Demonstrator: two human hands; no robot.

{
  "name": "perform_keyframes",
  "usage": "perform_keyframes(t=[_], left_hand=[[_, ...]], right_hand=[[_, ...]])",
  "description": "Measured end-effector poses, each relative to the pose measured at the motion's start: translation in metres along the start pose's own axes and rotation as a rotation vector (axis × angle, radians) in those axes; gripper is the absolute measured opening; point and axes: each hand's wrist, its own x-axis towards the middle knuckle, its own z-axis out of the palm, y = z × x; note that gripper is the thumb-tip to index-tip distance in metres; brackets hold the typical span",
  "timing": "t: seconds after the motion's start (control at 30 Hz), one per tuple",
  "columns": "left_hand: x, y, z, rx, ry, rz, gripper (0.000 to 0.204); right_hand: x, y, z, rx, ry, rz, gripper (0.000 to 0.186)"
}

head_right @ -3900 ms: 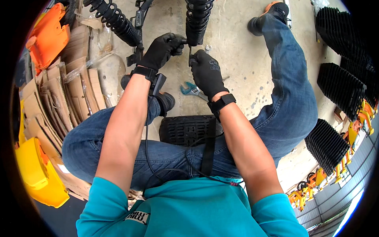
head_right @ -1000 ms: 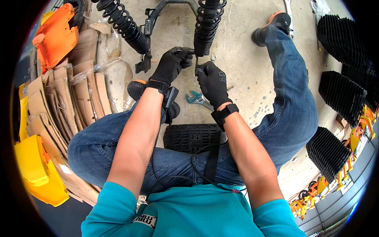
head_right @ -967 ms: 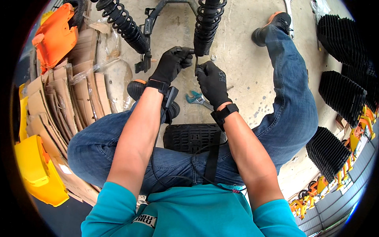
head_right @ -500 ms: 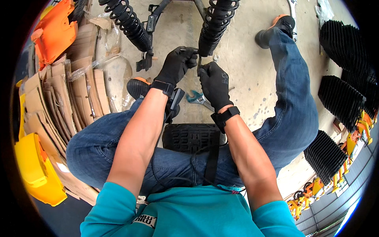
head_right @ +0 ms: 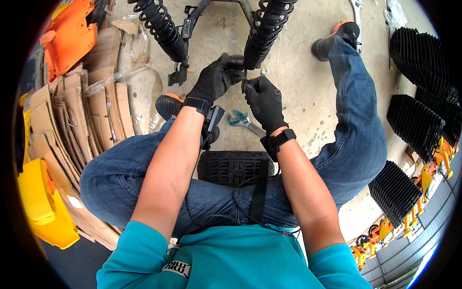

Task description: The person repairs a scooter frame by hand and using tools. The person retrieves a component from a tool case, positions it on the rear shock assembly, and secures it using an impact driver and an adjustable wrench.

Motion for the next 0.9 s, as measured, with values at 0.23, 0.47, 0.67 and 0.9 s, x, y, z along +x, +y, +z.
perform_keyframes(t=[0.23,0.47,0.67,0.9], left_hand=[[0.010,-0.011,-0.016,0.015,-0.048,0.033,0.029],[-0.002,-0.010,0.012,0.162,0.174,0.069,0.022],[-0.015,0.004,-0.017,0.087,0.396,0.152,0.011],[-0.036,0.115,0.111,0.236,-0.012,0.411,0.021]], right_hand=[[-0.001,0.001,0.004,-0.078,0.034,-0.050,0.017],[-0.001,0.007,0.003,-0.140,0.067,-0.133,0.022],[0.005,0.012,-0.002,-0.147,-0.005,-0.087,0.015],[0.008,-0.016,-0.041,-0.163,0.091,-0.276,0.021]])
